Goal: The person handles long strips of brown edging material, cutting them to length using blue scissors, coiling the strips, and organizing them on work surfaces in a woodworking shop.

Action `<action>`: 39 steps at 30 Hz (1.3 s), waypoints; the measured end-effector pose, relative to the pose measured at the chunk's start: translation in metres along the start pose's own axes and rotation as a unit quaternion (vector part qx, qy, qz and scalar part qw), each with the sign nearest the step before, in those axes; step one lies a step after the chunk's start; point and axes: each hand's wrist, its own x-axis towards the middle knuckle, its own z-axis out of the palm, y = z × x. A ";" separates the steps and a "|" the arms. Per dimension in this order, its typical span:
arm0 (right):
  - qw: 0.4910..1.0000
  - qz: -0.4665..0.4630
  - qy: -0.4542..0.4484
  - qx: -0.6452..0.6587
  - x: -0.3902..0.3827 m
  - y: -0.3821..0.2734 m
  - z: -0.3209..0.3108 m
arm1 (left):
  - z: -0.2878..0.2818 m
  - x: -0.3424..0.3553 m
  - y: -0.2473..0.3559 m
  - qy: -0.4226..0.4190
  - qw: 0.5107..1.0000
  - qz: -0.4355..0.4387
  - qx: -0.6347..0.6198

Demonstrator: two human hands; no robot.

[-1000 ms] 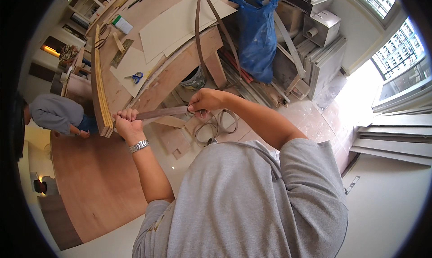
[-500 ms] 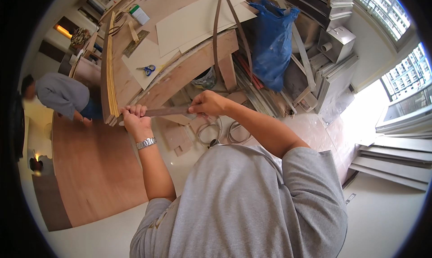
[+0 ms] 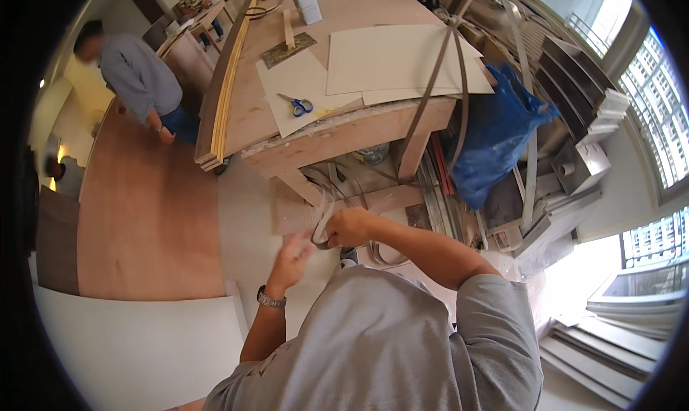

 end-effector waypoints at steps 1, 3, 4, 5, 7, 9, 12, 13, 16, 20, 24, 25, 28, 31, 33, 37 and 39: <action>0.999 -0.008 -0.046 0.006 0.012 -0.007 -0.004 | 0.005 0.008 0.002 0.010 1.000 -0.004 -0.005; 0.994 -0.022 -0.107 -0.019 0.037 -0.007 -0.007 | 0.007 0.026 0.004 -0.116 0.992 -0.032 -0.036; 0.993 -0.024 -0.114 -0.024 0.048 -0.005 -0.010 | 0.002 0.033 -0.006 -0.108 0.993 -0.033 -0.041; 0.988 0.012 -0.155 0.005 0.058 -0.003 -0.012 | -0.005 0.043 -0.018 -0.153 0.974 -0.082 -0.146; 0.978 0.051 -0.199 0.029 0.083 0.004 -0.014 | -0.017 0.057 -0.037 -0.194 0.940 -0.124 -0.253; 0.966 0.047 -0.243 0.074 0.106 0.017 -0.011 | -0.031 0.066 -0.037 -0.211 0.914 -0.206 -0.280; 0.941 0.076 -0.321 0.075 0.144 0.028 -0.013 | -0.037 0.083 -0.059 -0.201 0.919 -0.218 -0.261; 0.939 0.079 -0.327 0.074 0.154 0.030 -0.014 | -0.039 0.086 -0.061 -0.181 0.921 -0.235 -0.252; 0.912 0.185 -0.352 0.101 0.188 0.034 -0.025 | -0.036 0.093 -0.090 -0.163 0.921 -0.216 -0.280; 0.994 -0.055 -0.086 -0.027 0.264 0.126 -0.025 | -0.060 0.106 -0.095 -0.135 0.915 -0.214 -0.313; 0.962 0.175 0.171 -0.121 0.352 0.220 -0.071 | -0.069 0.119 -0.111 -0.151 0.873 -0.260 -0.385; 0.945 0.232 0.198 -0.115 0.369 0.186 -0.086 | -0.073 0.116 -0.115 -0.134 0.871 -0.248 -0.402; 0.921 0.340 0.124 -0.147 0.381 0.191 -0.094 | -0.092 0.124 -0.109 -0.150 0.869 -0.237 -0.408; 0.913 0.353 0.119 -0.168 0.379 0.182 -0.097 | -0.096 0.130 -0.114 -0.168 0.864 -0.245 -0.405; 0.886 0.419 0.080 -0.184 0.376 0.171 -0.099 | -0.093 0.130 -0.118 -0.179 0.855 -0.260 -0.412; 0.891 0.414 0.026 0.183 0.322 0.159 -0.108 | -0.088 0.129 -0.119 -0.199 0.854 -0.250 -0.410; 0.875 0.250 0.060 0.411 0.263 0.168 -0.091 | -0.086 0.128 -0.120 -0.198 0.861 -0.240 -0.403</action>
